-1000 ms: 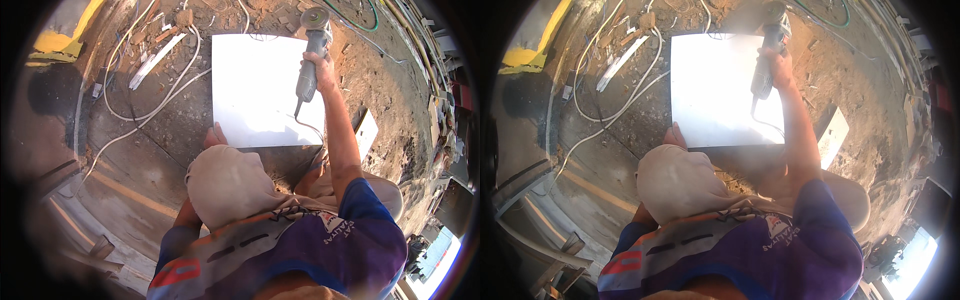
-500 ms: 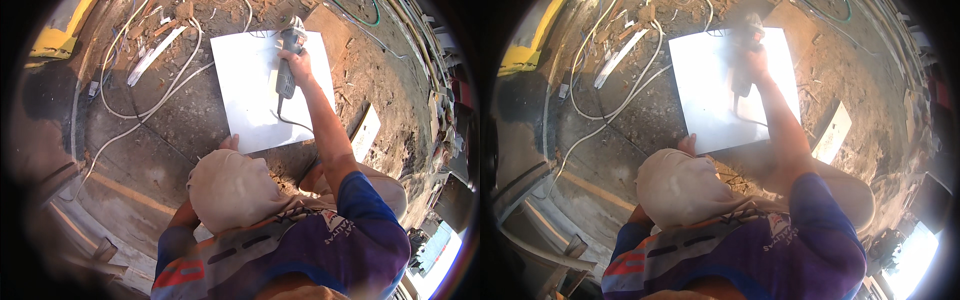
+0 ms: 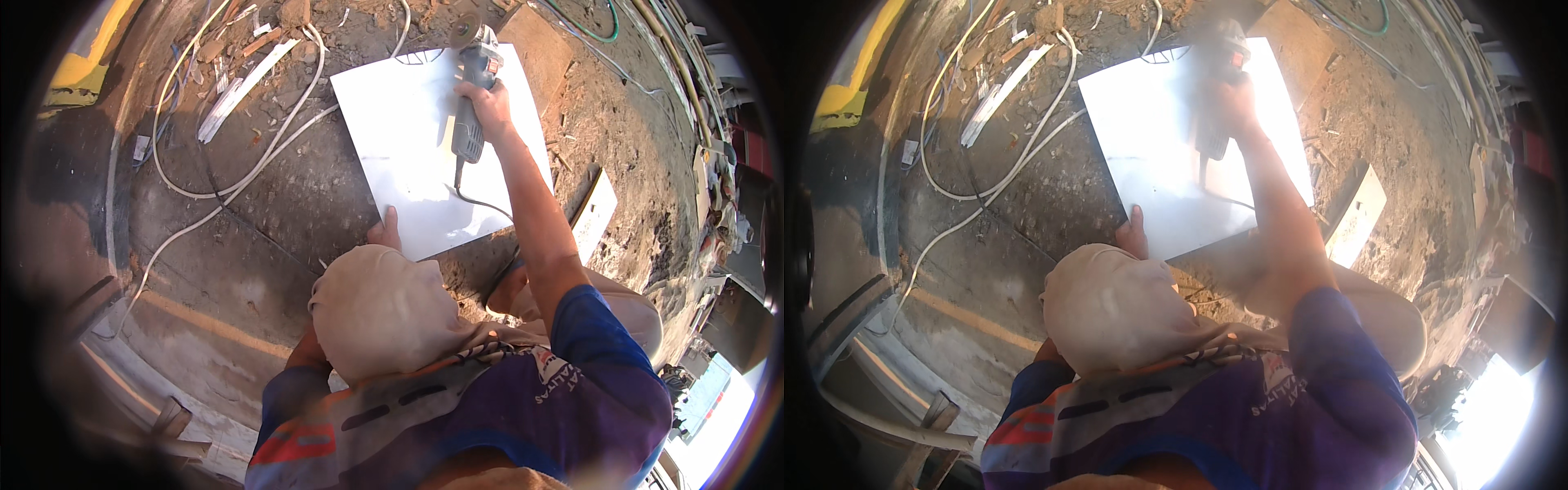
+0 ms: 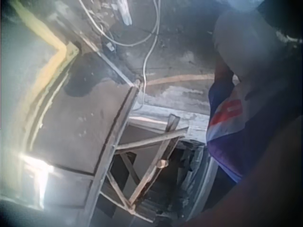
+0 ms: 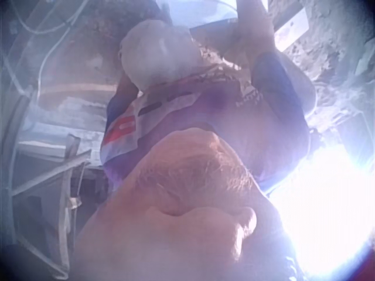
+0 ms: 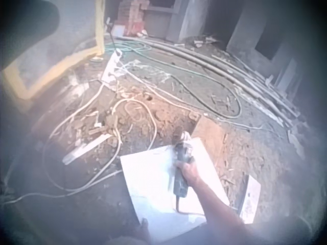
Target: The person uses an angle grinder to cut a white rectangular tile placed on the ground. They hold the tile with their left hand and operate the grinder with their right hand, cutting along a marked line.
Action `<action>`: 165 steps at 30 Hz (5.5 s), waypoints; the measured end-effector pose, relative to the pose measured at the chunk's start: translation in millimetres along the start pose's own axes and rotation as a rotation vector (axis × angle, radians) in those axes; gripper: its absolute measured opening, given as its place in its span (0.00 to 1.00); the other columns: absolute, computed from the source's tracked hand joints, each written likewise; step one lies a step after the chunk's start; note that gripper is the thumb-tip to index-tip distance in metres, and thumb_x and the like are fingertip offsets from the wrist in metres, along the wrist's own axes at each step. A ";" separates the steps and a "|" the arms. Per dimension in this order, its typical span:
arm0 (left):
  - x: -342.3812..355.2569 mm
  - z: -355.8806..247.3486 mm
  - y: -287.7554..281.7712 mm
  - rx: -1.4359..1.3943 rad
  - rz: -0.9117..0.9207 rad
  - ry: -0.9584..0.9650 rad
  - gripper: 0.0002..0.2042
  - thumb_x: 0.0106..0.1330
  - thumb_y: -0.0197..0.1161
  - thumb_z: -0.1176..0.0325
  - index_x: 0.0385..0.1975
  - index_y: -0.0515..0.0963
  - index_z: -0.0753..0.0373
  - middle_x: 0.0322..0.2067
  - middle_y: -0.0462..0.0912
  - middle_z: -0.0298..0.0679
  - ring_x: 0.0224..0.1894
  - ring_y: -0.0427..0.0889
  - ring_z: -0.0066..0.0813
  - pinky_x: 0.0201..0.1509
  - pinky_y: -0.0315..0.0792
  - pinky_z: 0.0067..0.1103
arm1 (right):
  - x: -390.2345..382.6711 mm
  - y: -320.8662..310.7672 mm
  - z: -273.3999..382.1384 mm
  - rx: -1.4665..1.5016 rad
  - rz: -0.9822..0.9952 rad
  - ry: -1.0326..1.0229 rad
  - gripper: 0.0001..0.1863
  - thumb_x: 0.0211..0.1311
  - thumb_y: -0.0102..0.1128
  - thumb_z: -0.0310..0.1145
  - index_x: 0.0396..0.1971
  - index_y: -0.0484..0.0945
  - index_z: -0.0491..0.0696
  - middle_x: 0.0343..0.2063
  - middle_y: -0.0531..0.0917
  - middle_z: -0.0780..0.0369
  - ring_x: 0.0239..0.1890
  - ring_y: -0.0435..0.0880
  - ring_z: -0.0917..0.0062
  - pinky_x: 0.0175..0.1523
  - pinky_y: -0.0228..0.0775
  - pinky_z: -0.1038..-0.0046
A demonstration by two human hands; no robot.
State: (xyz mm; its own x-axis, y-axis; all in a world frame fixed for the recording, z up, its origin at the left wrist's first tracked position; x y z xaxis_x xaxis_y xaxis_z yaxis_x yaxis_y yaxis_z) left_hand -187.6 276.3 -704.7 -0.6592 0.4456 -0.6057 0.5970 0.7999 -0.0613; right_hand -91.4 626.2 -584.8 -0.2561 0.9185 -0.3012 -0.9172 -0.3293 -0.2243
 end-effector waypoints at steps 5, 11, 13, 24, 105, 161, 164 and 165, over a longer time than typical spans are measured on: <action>-16.3 47.6 19.8 0.017 0.228 -0.188 0.23 0.68 0.63 0.52 0.47 0.82 0.69 0.42 0.86 0.43 0.44 0.81 0.29 0.51 0.72 0.30 | -26.0 12.4 8.6 0.119 0.007 0.059 0.25 0.47 0.69 0.30 0.44 0.71 0.34 0.32 0.80 0.55 0.29 0.81 0.72 0.33 0.77 0.69; -51.3 47.0 89.8 -0.240 0.791 -0.342 0.21 0.70 0.62 0.61 0.56 0.74 0.68 0.51 0.81 0.43 0.50 0.81 0.32 0.54 0.75 0.30 | -53.5 24.8 14.5 0.148 -0.021 0.095 0.26 0.46 0.69 0.30 0.44 0.71 0.34 0.32 0.80 0.55 0.30 0.81 0.72 0.34 0.77 0.70; -66.0 43.1 116.7 -0.241 0.986 -0.293 0.22 0.72 0.60 0.60 0.58 0.72 0.69 0.54 0.79 0.47 0.53 0.80 0.37 0.55 0.75 0.32 | -57.2 23.6 13.7 0.133 -0.035 0.097 0.26 0.46 0.69 0.30 0.44 0.71 0.34 0.32 0.80 0.54 0.31 0.82 0.71 0.34 0.77 0.70; -140.1 170.3 235.3 -0.335 1.452 -1.000 0.30 0.76 0.50 0.59 0.69 0.52 0.75 0.67 0.60 0.61 0.63 0.70 0.62 0.61 0.74 0.46 | -37.0 -8.2 -3.3 -0.121 -0.084 0.003 0.32 0.46 0.69 0.32 0.49 0.67 0.32 0.36 0.80 0.52 0.33 0.82 0.69 0.39 0.79 0.69; -122.2 137.6 220.2 -0.209 1.447 -0.799 0.29 0.76 0.45 0.60 0.67 0.51 0.77 0.64 0.65 0.64 0.62 0.71 0.66 0.53 0.78 0.51 | -41.6 17.5 -1.2 -0.365 0.022 0.030 0.31 0.47 0.69 0.33 0.47 0.69 0.30 0.37 0.81 0.48 0.35 0.85 0.66 0.40 0.80 0.67; -110.6 98.3 210.7 -0.191 1.237 -0.622 0.29 0.75 0.50 0.57 0.65 0.56 0.76 0.61 0.67 0.58 0.62 0.73 0.56 0.58 0.77 0.44 | -64.8 -12.4 -11.2 -0.230 -0.097 -0.062 0.31 0.44 0.70 0.32 0.47 0.68 0.32 0.36 0.80 0.51 0.34 0.83 0.67 0.40 0.79 0.69; -113.7 103.2 209.4 -0.187 1.222 -0.622 0.29 0.75 0.50 0.57 0.65 0.56 0.76 0.61 0.68 0.58 0.62 0.73 0.56 0.58 0.77 0.43 | -71.3 -7.3 -26.0 -0.109 -0.030 -0.041 0.31 0.45 0.69 0.31 0.48 0.67 0.32 0.36 0.80 0.51 0.34 0.83 0.68 0.39 0.79 0.69; -114.2 102.5 209.7 -0.187 1.218 -0.620 0.29 0.75 0.50 0.57 0.65 0.56 0.76 0.61 0.68 0.58 0.62 0.73 0.55 0.59 0.77 0.43 | -71.8 -5.7 -30.7 -0.070 -0.016 -0.041 0.31 0.45 0.69 0.31 0.48 0.67 0.32 0.36 0.80 0.51 0.34 0.83 0.69 0.39 0.79 0.69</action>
State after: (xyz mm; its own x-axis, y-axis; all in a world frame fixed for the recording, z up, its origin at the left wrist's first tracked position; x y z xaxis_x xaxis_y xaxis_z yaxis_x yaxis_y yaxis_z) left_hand 59.7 351.9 -729.6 0.5696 0.6857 -0.4532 0.5421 0.1010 0.8342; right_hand -58.4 555.4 -590.4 -0.2555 0.9314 -0.2592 -0.8978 -0.3280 -0.2938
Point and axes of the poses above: each hand's wrist, its own x-axis towards the middle knuckle, its own y-axis out of the palm, z = x × y, the point moved 10 cm from there along x, towards the middle knuckle
